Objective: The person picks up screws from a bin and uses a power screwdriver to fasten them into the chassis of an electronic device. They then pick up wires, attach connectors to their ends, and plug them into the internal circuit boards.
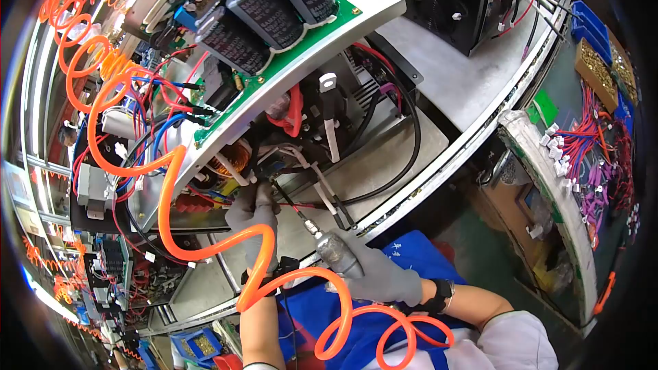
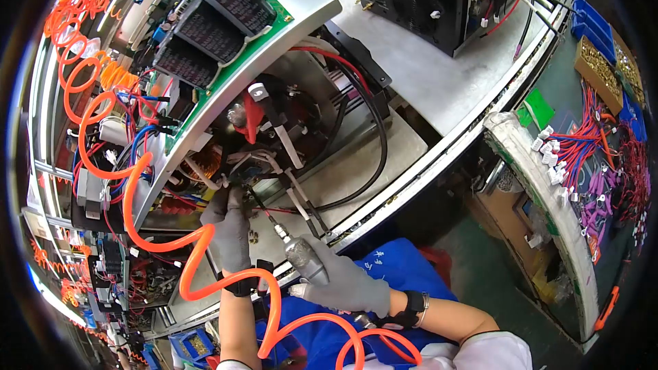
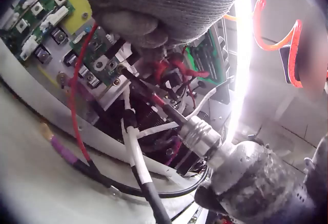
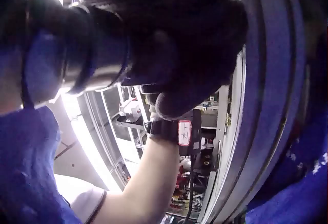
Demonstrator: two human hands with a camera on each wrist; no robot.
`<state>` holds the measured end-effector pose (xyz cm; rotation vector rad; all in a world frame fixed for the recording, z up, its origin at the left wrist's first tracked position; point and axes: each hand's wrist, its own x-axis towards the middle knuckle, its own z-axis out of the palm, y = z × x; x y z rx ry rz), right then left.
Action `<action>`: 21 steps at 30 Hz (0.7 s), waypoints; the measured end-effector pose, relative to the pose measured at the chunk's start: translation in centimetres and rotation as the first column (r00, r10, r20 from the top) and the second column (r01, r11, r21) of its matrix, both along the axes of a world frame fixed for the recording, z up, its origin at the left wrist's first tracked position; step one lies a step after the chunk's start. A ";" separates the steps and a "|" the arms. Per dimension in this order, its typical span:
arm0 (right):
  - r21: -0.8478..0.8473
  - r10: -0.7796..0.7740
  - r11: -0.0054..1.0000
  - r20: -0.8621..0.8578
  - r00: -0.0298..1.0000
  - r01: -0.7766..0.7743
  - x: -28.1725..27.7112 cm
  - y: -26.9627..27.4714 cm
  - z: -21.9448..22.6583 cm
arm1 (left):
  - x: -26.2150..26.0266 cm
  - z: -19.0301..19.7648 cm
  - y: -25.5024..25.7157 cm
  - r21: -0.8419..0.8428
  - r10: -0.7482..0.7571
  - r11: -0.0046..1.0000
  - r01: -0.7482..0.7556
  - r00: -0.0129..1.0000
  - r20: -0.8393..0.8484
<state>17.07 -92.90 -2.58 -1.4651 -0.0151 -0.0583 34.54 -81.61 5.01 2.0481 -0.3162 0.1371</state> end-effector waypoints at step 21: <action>0.149 -0.078 0.986 -0.003 0.997 0.077 0.9 3.4 0.4 | 0.9 -1.7 -0.3 -0.048 -0.005 0.999 0.011 0.993 0.116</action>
